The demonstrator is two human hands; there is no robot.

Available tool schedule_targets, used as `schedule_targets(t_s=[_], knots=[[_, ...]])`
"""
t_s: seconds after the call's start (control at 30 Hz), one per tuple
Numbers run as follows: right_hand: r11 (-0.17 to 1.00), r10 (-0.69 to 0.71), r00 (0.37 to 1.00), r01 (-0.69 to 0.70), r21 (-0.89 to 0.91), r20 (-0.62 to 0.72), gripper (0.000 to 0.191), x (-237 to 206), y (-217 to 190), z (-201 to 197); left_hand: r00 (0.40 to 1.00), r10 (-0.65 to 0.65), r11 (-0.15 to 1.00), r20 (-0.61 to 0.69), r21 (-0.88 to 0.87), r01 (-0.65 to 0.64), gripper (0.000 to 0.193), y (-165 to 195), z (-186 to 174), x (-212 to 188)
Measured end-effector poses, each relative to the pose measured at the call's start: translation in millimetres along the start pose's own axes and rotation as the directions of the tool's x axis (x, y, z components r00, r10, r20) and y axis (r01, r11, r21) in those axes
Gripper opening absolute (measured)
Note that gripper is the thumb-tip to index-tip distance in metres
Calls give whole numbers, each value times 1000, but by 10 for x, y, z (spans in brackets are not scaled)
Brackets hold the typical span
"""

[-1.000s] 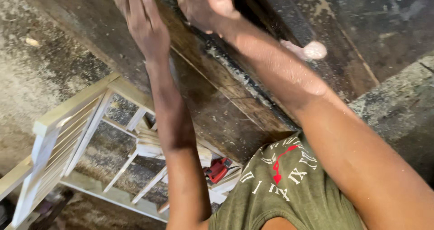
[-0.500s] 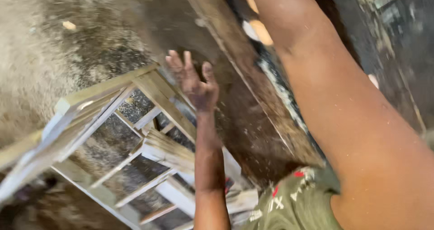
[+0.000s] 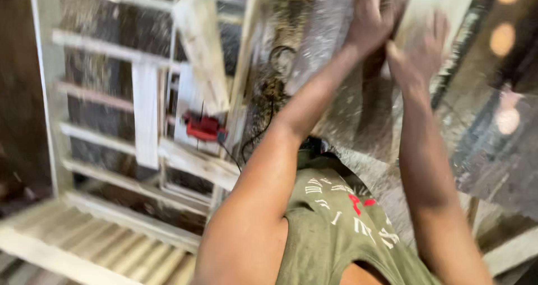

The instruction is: The person picks up wooden planks and boards from a stack and feeds them across a woodworking machine, at one point using an adjustable wrench to adjust a bolt on the machine. They continue moving planks one at a time across the work area and stack finished pieces.

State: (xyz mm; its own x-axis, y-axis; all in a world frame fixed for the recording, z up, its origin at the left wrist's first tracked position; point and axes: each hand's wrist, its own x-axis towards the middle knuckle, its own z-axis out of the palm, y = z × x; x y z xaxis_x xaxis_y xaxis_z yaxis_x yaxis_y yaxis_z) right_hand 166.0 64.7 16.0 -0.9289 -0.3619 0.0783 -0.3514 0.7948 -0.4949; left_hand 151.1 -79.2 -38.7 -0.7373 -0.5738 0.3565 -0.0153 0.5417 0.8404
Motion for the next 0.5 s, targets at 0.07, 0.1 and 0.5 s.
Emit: schedule_targets(t_s=[0.07,0.1,0.5], knots=[[999,6,997,-10,53,75,91,-572,-162,1,989,-108,991,104,-65,115,85,-73,-510,-629],[999,-38,997,37,16,69,94,-882,-207,-39,970,-159,978,184,-108,181,95,-34,-740,-990],[649,-48,934,-240,722,354,89,-3615,-1539,68,651,-200,282,733,-593,754,93,147,-2751,-3228]])
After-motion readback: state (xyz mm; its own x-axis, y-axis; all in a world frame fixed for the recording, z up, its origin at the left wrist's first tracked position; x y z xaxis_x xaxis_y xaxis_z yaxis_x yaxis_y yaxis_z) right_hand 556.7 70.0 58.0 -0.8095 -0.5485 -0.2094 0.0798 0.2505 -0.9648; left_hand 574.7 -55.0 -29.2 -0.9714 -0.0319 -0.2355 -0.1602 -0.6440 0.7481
